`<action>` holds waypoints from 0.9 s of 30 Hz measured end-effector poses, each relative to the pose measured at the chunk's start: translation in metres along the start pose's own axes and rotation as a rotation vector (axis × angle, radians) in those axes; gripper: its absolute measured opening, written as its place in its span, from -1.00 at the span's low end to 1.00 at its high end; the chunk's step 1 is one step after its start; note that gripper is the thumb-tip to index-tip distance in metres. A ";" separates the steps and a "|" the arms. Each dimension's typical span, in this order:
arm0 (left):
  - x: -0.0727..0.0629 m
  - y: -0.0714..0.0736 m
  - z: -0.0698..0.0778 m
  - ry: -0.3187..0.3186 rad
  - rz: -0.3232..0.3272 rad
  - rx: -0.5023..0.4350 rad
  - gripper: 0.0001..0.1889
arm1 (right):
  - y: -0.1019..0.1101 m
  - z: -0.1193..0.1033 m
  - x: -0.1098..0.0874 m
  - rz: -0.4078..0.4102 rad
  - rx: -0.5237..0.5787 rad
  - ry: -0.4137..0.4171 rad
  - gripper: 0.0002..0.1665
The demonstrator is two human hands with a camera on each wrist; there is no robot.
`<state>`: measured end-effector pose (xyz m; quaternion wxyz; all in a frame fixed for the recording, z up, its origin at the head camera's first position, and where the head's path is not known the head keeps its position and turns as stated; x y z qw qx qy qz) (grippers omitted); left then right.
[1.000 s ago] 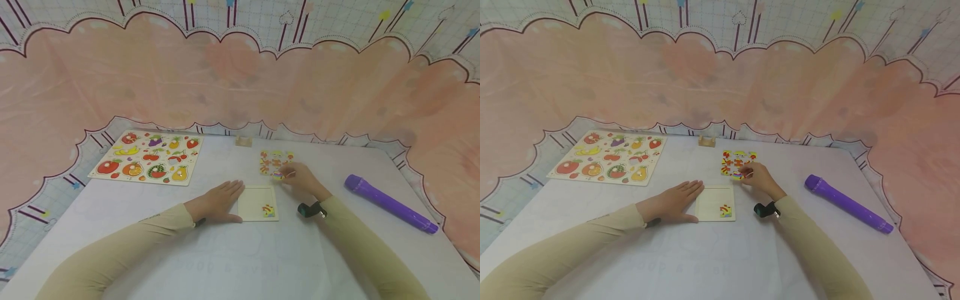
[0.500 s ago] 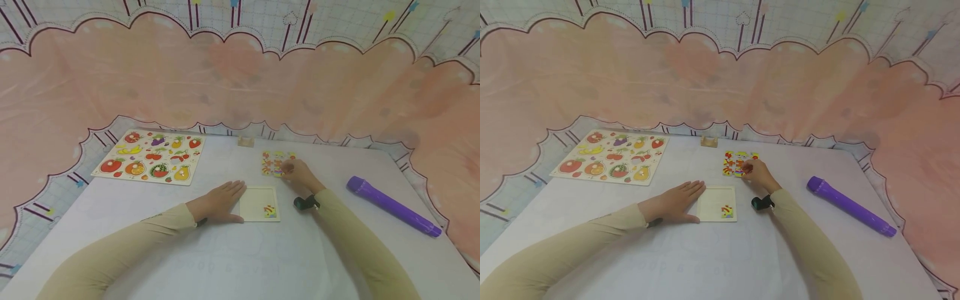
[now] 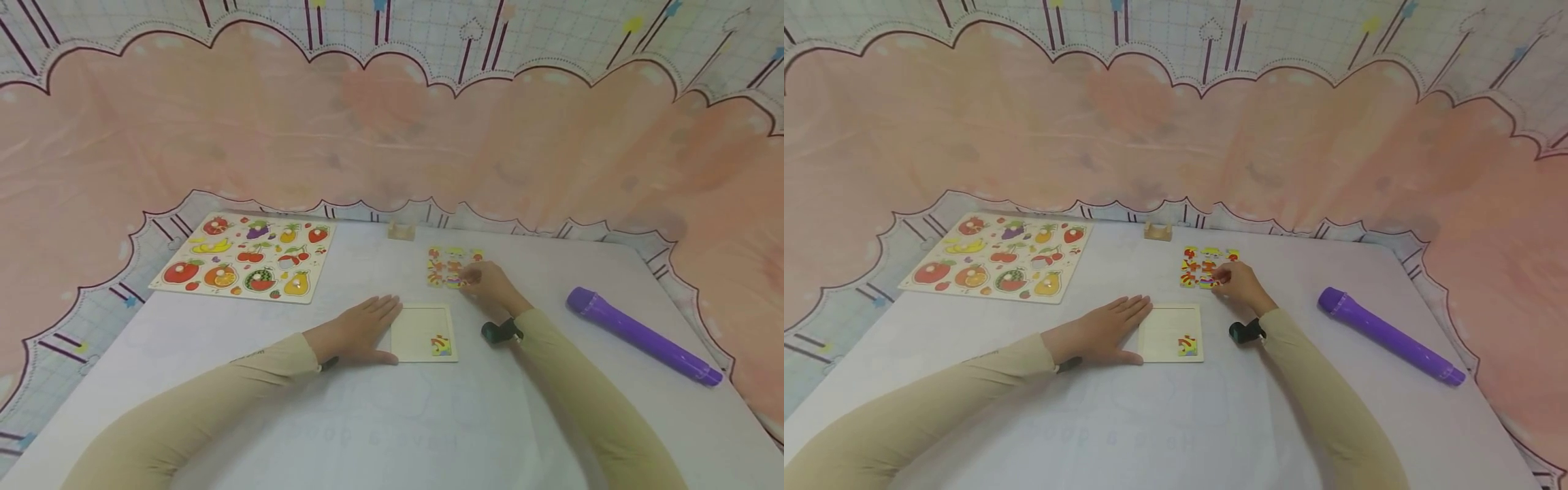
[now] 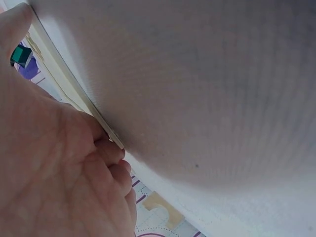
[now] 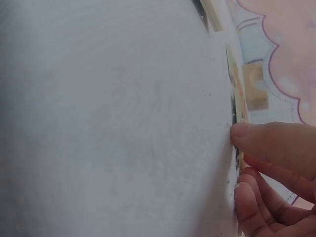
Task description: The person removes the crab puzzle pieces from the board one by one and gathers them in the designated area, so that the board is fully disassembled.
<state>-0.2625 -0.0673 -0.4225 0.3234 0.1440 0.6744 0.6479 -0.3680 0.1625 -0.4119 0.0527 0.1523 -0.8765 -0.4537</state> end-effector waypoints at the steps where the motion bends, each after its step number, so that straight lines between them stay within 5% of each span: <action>1: 0.000 0.000 0.000 -0.001 0.001 -0.002 0.05 | 0.000 0.000 0.000 0.000 -0.004 0.001 -0.66; 18: -0.002 0.004 0.002 -0.006 0.000 0.003 0.04 | 0.002 0.001 0.002 0.001 -0.007 -0.036 -0.65; 27: -0.001 0.002 0.001 -0.004 -0.005 -0.004 0.04 | 0.005 -0.004 -0.016 0.015 0.055 0.021 -0.44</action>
Point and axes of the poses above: each hand's wrist, its own x-axis towards the middle knuckle, its own y-axis out of the back of the hand, z = x × y, the point moved 6 cm from there along x, towards the middle knuckle, and after that the axes turned 3 degrees about y, right-handed, at the moved point
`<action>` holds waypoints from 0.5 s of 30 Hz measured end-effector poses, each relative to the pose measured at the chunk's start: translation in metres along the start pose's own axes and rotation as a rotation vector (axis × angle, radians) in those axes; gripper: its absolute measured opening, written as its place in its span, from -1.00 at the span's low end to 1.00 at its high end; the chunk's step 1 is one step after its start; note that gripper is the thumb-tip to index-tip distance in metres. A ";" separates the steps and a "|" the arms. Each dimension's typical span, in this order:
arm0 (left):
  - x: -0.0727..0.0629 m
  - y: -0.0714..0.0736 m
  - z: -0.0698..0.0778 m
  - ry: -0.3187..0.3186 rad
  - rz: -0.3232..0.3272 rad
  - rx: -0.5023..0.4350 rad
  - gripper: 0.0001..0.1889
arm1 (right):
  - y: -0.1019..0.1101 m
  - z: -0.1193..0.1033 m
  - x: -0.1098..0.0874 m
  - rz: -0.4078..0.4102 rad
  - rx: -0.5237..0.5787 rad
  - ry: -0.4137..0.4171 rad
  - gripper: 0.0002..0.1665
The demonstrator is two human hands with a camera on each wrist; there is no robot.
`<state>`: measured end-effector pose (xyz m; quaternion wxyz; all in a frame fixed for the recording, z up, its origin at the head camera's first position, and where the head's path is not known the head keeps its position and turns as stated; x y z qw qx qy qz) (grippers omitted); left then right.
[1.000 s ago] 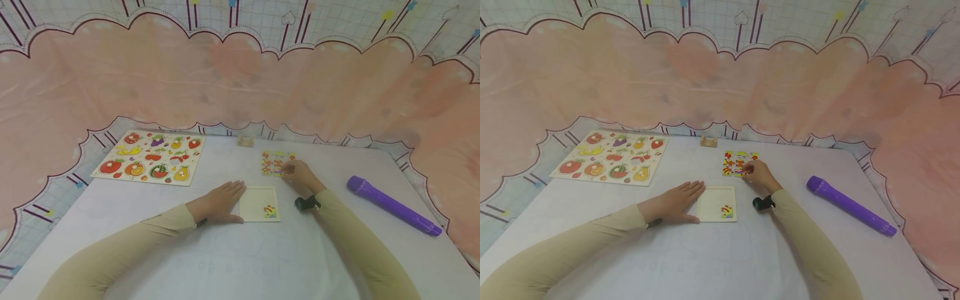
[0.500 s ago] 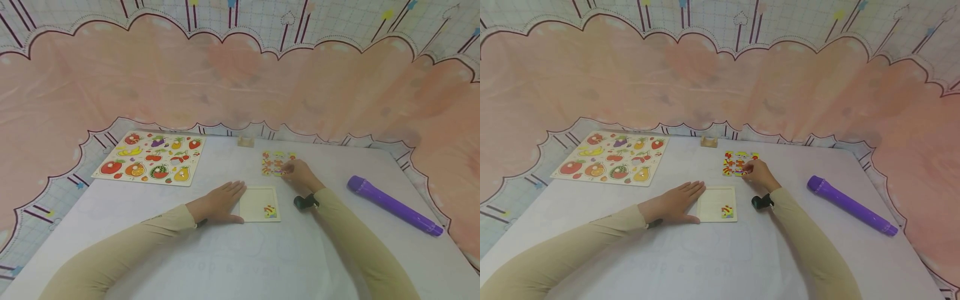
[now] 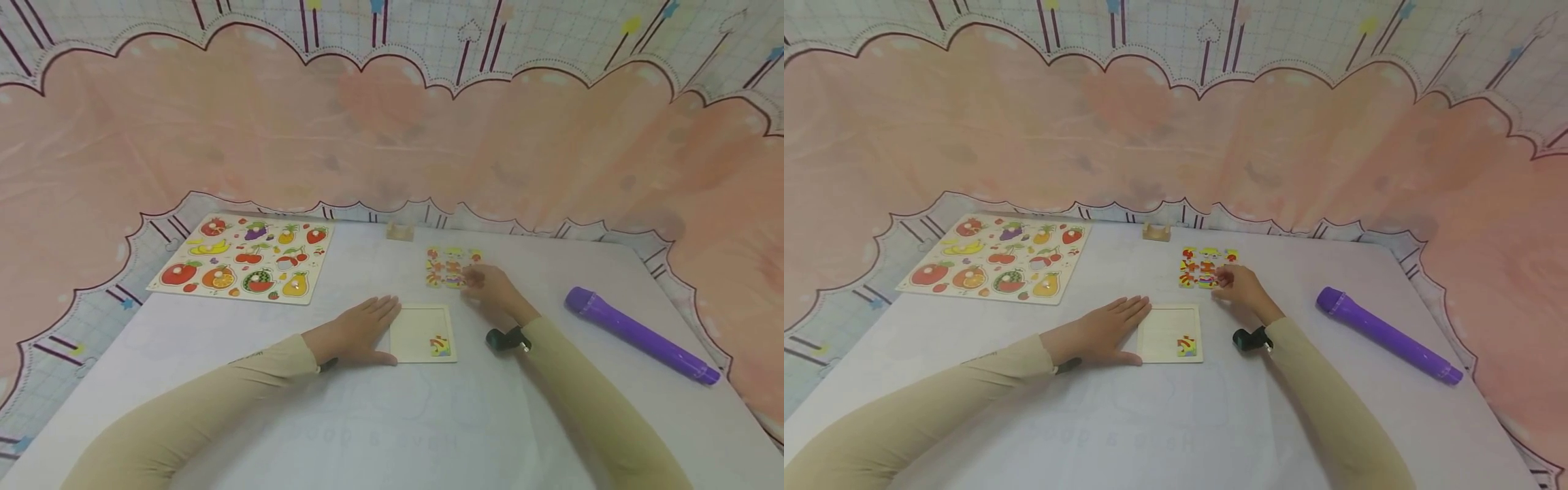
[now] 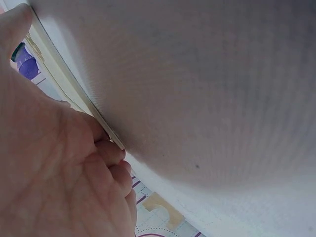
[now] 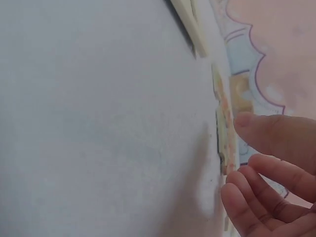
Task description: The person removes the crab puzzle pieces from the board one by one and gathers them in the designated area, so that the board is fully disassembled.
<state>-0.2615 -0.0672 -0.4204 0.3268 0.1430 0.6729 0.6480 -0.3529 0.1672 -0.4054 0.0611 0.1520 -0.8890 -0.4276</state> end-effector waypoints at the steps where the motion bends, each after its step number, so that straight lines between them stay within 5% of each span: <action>1: 0.000 0.000 0.000 0.000 0.003 -0.001 0.04 | 0.000 -0.002 -0.003 -0.001 0.007 0.006 -0.43; 15: 0.001 -0.001 0.000 -0.001 0.004 0.006 0.04 | -0.008 -0.036 -0.050 -0.043 0.045 0.158 -0.50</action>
Point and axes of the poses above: each hand's wrist, its own x-axis towards the middle knuckle, its own y-axis out of the back of the hand, z = x × y, the point moved 6 cm from there along x, towards the middle knuckle, and after that the axes turned 3 degrees about y, right-handed, at the moved point
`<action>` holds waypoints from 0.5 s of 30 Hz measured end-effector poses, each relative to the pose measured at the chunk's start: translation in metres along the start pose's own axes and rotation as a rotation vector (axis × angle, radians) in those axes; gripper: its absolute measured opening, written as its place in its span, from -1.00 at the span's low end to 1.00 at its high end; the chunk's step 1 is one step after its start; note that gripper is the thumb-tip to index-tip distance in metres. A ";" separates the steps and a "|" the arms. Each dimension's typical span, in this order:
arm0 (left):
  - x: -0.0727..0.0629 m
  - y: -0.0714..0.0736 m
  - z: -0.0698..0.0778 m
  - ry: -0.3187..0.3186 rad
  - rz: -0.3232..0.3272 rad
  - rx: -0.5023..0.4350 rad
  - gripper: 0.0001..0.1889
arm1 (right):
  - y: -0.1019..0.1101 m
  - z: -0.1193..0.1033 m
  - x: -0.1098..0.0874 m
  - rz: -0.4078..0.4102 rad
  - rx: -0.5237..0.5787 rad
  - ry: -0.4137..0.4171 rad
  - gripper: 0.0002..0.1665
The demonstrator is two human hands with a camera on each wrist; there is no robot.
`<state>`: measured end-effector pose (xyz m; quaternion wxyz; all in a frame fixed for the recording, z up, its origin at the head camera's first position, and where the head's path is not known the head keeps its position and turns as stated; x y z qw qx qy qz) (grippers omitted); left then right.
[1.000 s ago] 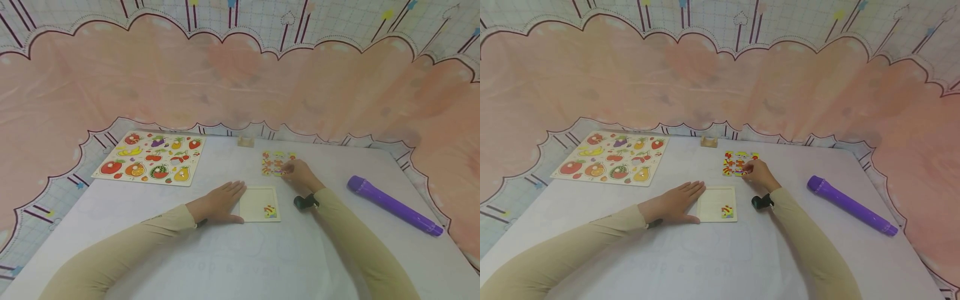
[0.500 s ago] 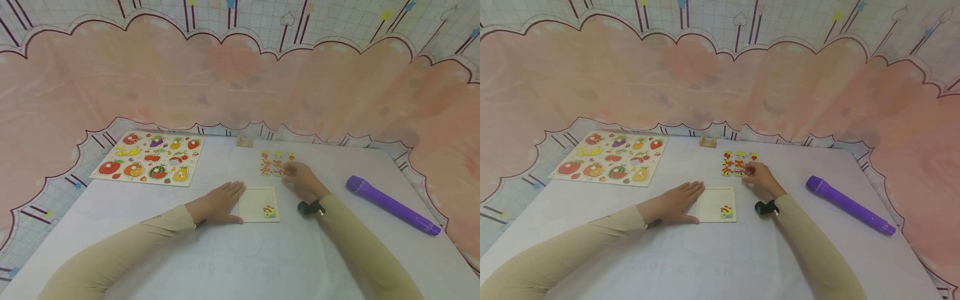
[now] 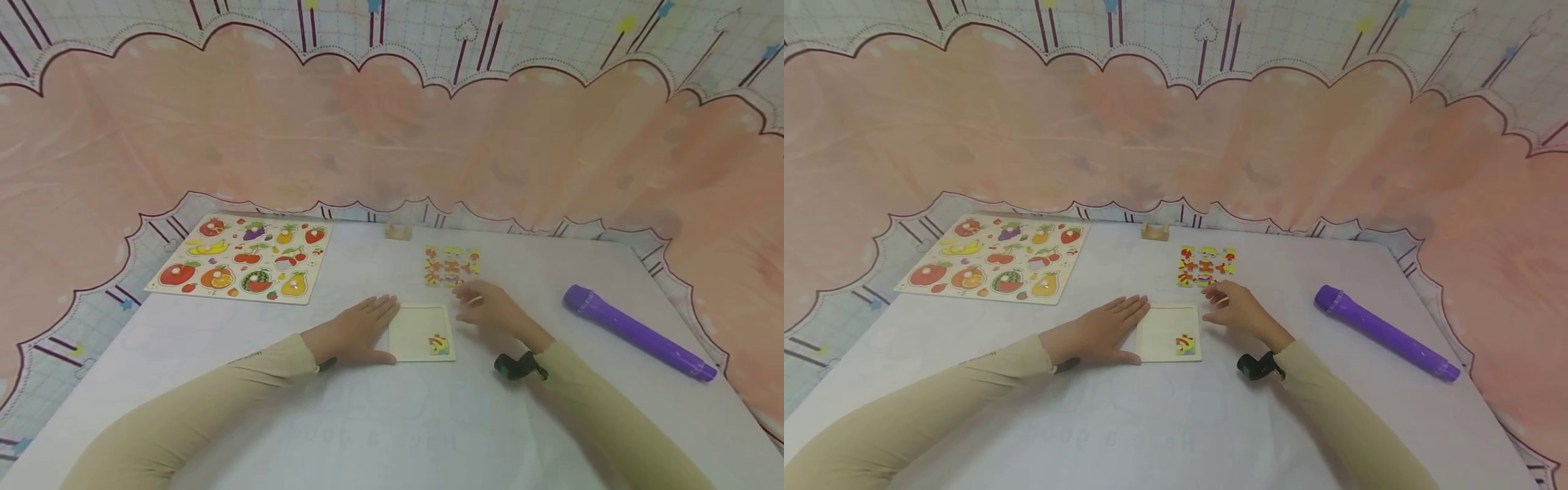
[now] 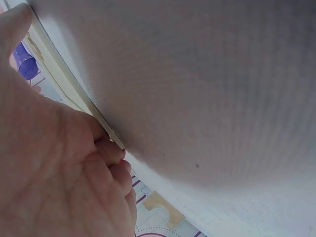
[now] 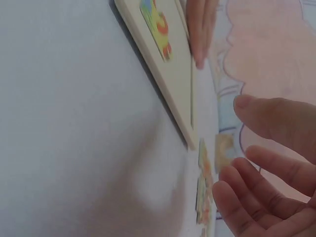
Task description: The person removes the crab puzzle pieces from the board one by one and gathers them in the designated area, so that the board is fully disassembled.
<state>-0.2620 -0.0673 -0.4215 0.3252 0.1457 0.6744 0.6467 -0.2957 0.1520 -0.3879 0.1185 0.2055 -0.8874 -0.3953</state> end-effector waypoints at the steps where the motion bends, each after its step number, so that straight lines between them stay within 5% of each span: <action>1: 0.000 0.000 0.000 -0.002 0.004 -0.002 0.04 | -0.002 -0.003 -0.002 -0.004 0.003 0.029 -0.51; 7: 0.001 -0.002 -0.001 -0.011 0.015 0.013 0.04 | -0.016 -0.017 -0.014 -0.066 0.015 0.159 -0.53; 15: 0.000 -0.002 0.000 -0.009 0.017 0.024 0.03 | -0.034 -0.025 -0.023 -0.153 0.006 0.150 -0.47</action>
Point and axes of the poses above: each hand's wrist, its own x-axis towards the middle knuckle, its own y-axis out of the back of the hand, z = x × y, the point moved 6 cm from there along x, towards the middle knuckle, and after that the axes turned 3 degrees about y, right-handed, at the moved point
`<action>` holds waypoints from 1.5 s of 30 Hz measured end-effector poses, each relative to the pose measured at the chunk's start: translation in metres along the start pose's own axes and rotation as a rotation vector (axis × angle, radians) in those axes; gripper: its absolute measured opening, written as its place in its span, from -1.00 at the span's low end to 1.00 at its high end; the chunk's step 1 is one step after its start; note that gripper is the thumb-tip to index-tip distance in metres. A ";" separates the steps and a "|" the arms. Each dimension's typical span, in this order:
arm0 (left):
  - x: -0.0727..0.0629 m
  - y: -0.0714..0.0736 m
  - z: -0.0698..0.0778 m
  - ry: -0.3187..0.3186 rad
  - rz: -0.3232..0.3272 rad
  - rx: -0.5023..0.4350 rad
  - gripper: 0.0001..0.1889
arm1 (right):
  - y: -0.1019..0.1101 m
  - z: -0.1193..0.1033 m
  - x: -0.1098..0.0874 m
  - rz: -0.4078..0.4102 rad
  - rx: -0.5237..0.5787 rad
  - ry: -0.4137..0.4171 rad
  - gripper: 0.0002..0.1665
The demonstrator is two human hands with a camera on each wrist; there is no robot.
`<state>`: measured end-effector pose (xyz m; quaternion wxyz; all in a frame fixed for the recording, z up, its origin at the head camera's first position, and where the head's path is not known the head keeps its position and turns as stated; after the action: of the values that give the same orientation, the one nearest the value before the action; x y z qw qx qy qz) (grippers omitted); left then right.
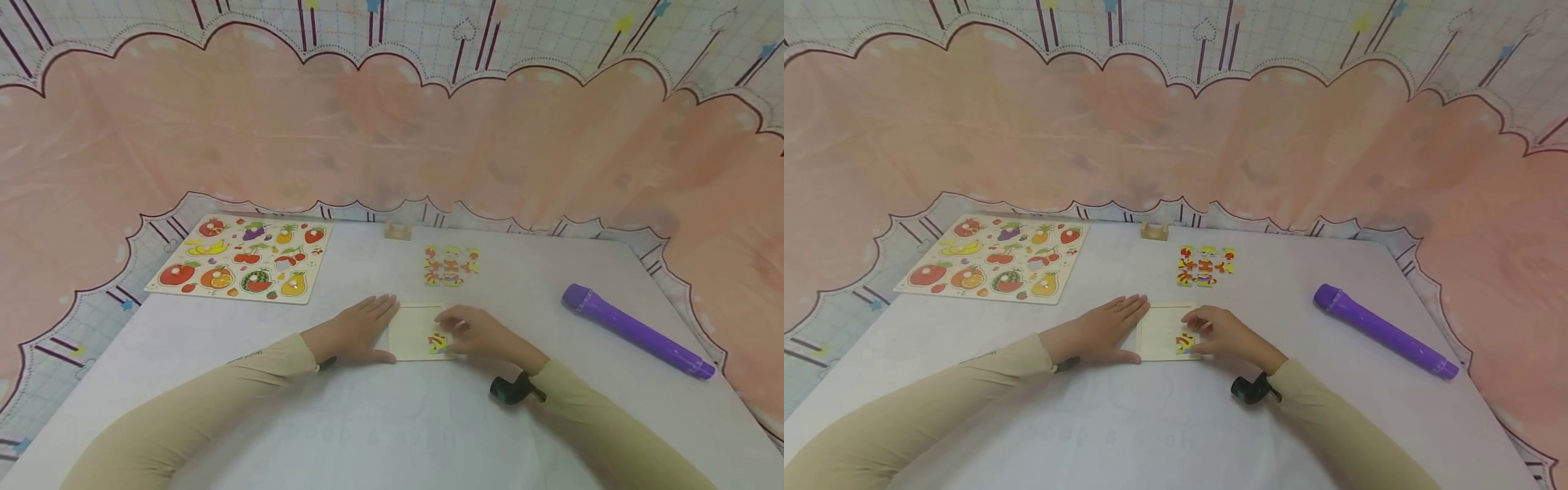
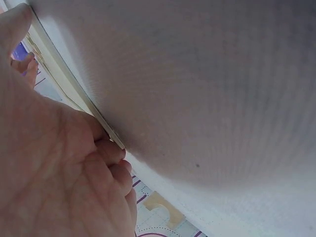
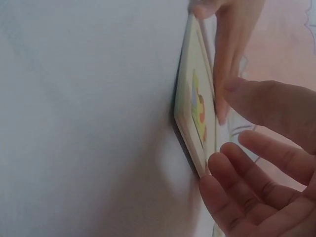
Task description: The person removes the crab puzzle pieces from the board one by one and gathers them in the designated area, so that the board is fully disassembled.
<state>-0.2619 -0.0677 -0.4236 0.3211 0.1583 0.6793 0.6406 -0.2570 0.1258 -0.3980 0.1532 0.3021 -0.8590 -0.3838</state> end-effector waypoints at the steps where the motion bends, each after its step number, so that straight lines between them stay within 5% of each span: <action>1: 0.000 0.000 0.000 0.001 -0.001 -0.001 0.03 | -0.001 -0.001 0.000 -0.006 -0.006 0.004 -0.46; 29: 0.001 -0.001 -0.001 0.013 -0.025 -0.030 0.05 | -0.011 -0.002 0.012 -0.118 -0.107 -0.068 -0.49; 45: 0.000 0.001 0.001 0.020 -0.031 -0.027 0.04 | -0.008 -0.008 0.012 -0.070 -0.077 -0.003 -0.52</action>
<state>-0.2617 -0.0672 -0.4227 0.3262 0.1370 0.6763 0.6461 -0.2594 0.1094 -0.3987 0.1502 0.3252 -0.8327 -0.4222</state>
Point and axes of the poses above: each hand's wrist, its own x-axis towards the middle knuckle, its own y-axis out of the back of the hand, z = x × y, the point moved 6 cm from there along x, towards the middle knuckle, and after that the axes turned 3 degrees about y, right-handed, at the moved point
